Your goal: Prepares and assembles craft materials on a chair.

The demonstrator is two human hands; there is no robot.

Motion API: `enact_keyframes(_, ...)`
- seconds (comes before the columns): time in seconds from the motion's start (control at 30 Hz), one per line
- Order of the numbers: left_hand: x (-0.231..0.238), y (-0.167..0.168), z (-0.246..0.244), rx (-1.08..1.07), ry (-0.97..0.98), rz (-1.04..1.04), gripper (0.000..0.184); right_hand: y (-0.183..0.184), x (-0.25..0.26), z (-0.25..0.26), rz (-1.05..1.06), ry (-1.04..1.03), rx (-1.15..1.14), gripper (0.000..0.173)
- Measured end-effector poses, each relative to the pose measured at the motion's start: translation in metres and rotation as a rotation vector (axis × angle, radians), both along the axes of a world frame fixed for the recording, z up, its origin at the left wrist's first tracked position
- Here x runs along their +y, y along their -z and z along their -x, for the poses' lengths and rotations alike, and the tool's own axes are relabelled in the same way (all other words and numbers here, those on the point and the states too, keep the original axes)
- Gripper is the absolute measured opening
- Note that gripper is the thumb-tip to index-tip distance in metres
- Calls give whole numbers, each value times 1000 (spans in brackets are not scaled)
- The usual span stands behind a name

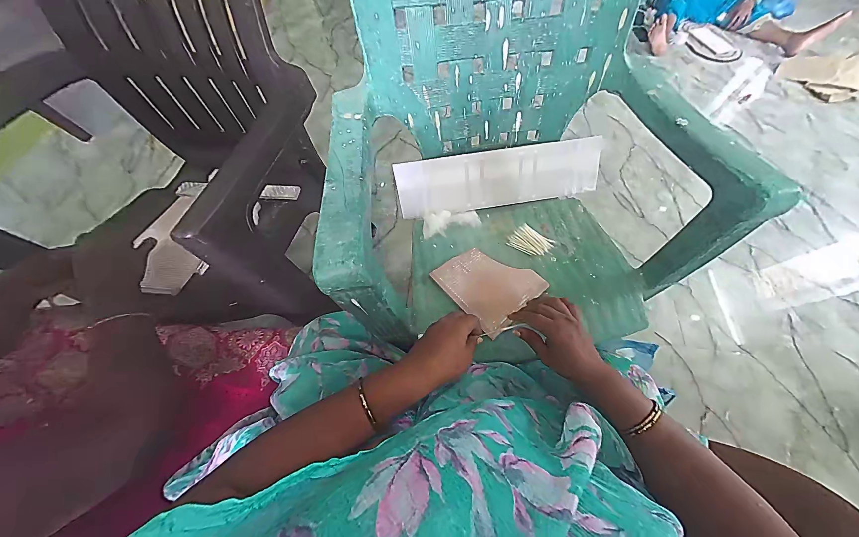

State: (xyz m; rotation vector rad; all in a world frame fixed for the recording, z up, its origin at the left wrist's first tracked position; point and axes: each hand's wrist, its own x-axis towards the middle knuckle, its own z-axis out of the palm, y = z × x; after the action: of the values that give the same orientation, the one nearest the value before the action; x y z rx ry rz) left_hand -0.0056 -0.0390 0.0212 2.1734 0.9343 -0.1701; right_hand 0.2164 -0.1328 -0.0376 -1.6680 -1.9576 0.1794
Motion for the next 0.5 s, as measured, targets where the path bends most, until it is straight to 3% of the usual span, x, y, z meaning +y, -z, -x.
enact_keyframes(0.3, 4, 1, 1, -77, 8, -35, 28, -1, -4, -7, -90, 28, 12, 21)
enact_keyframes(0.5, 23, 6, 17, -119, -130, -65, 27, -21, 11, -44, 23, 301, 143, 18)
